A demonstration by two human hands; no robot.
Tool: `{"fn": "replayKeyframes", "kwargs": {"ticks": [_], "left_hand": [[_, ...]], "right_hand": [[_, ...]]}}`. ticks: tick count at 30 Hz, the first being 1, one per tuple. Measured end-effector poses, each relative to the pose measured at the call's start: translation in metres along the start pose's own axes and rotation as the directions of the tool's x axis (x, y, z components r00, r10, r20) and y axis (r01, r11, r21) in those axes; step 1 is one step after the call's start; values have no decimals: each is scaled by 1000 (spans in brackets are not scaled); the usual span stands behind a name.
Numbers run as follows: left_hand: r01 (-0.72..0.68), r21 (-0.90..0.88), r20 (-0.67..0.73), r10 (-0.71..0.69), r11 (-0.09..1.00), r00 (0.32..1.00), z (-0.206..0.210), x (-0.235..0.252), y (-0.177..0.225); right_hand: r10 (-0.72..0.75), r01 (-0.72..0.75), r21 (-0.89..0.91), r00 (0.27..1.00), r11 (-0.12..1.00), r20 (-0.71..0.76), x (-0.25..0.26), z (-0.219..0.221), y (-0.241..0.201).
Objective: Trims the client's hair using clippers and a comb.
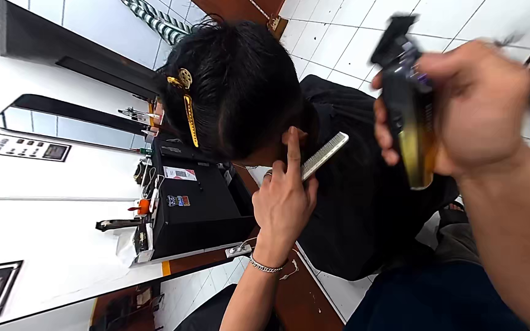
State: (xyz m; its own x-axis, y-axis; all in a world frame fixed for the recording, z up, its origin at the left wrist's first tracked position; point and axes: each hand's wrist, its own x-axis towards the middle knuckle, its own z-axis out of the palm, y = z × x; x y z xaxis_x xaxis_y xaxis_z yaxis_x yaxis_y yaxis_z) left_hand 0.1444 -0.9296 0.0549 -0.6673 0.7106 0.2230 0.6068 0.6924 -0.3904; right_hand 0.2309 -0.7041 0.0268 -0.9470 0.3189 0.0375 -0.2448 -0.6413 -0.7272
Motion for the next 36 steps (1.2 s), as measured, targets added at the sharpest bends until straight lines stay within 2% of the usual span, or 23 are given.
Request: {"fn": "replayKeyframes", "kwargs": {"ticks": [2, 4, 8, 13, 17, 22, 36], "left_hand": [[-13, -7, -3, 13, 1000, 1000, 10, -8, -1], [-3, -29, 15, 3, 1000, 1000, 20, -13, -2], [8, -55, 24, -6, 998, 1000, 39, -16, -2], [38, -30, 86, -35, 999, 996, 48, -14, 2], [48, 10, 152, -49, 999, 987, 49, -13, 4], [45, 11, 154, -46, 999, 987, 53, -12, 5], [35, 2, 135, -34, 999, 990, 55, -10, 1]], "right_hand": [[19, 4, -220, 995, 975, 102, 4, 18, 5], [62, 37, -442, 977, 896, 206, 14, 31, 16], [259, -12, -658, 925, 753, 279, 33, 47, 31], [327, -55, -691, 906, 720, 270, 44, 58, 35], [314, -34, -711, 911, 703, 267, 47, 58, 35], [317, -36, -735, 915, 677, 247, 49, 60, 34], [264, 29, -696, 913, 717, 310, 53, 55, 38]]}}
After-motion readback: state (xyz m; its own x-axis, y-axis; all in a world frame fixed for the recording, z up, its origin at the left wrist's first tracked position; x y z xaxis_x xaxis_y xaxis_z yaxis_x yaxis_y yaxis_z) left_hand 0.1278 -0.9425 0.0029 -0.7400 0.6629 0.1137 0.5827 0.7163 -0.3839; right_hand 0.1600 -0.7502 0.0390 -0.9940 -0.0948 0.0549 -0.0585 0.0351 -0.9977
